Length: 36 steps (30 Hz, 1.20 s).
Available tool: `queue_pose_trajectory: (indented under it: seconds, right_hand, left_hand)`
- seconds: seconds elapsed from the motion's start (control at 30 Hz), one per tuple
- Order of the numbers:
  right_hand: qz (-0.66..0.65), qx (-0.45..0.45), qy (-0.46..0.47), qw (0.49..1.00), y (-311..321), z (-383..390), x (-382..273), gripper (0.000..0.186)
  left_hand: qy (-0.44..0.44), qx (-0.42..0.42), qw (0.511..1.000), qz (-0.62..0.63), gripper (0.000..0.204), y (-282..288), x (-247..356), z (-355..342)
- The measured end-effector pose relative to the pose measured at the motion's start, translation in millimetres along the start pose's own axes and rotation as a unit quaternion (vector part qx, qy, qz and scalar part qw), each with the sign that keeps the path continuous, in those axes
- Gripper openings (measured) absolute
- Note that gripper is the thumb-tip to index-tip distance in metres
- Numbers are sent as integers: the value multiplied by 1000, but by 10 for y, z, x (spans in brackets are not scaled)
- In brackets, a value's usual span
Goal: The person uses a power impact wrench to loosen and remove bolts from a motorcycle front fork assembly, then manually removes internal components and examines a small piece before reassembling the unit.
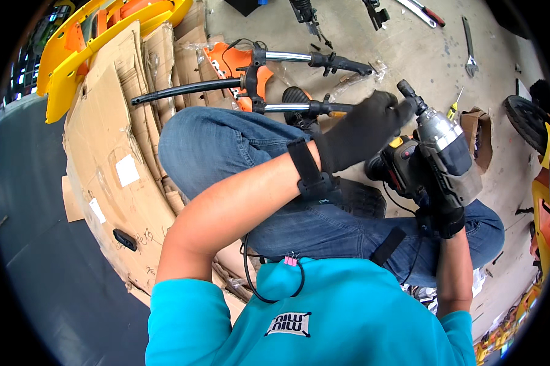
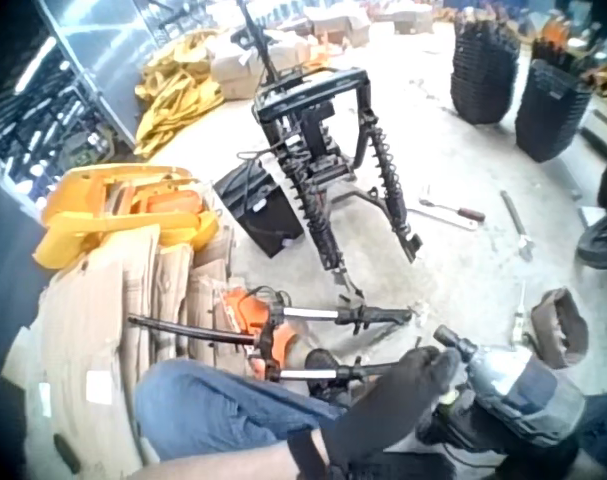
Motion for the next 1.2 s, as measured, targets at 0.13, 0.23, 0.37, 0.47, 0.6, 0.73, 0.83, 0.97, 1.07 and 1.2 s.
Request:
queue_pose_trajectory:
  seconds: [0.13, 0.23, 0.37, 0.47, 0.6, 0.73, 0.83, 0.97, 1.07, 1.2]
  right_hand:
    - [166, -51, 43, 984, -171, -222, -575, 38]
    - [99, -110, -11, 989, -258, -328, -541, 38]
    - [-70, -97, -139, 983, -405, -247, -188, 38]
    - [-59, -101, -106, 987, -536, -324, -49, 42]
    - [-16, -121, -106, 987, -610, -416, 41, 44]
    - [68, -139, -73, 985, -613, -560, -38, 48]
    - [73, -108, -34, 991, -588, -579, 36, 50]
    - [77, -145, -48, 985, -656, -572, 145, 52]
    - [75, -142, -45, 986, -679, -568, 237, 53]
    - [87, -183, -50, 978, -746, -573, 360, 58]
  left_hand:
    - [86, 33, 995, 42, 31, -43, -344, 65]
    - [115, 108, 974, 160, 12, 53, -424, 41]
    - [385, 48, 782, 488, 31, -264, -761, 194]
    - [349, 75, 777, 518, 31, -332, -819, 221]
    - [344, 44, 820, 456, 19, -237, -834, 306]
    - [242, 87, 944, 207, 18, -180, -795, 359]
    - [359, 75, 844, 390, 14, -326, -906, 418]
    - [457, 65, 730, 504, 23, -430, -902, 502]
    - [470, 54, 737, 482, 27, -419, -934, 535]
    - [486, 32, 758, 434, 30, -434, -969, 570]
Point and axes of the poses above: each hand's wrist, its own z-axis away from the middle knuckle, its own y-axis out of the back of the hand, x = y × z, the point moved 9 cm from there along -z, towards the middle knuckle, and after that the axes turned 5 degrees about -x, right-handed, at the moved point
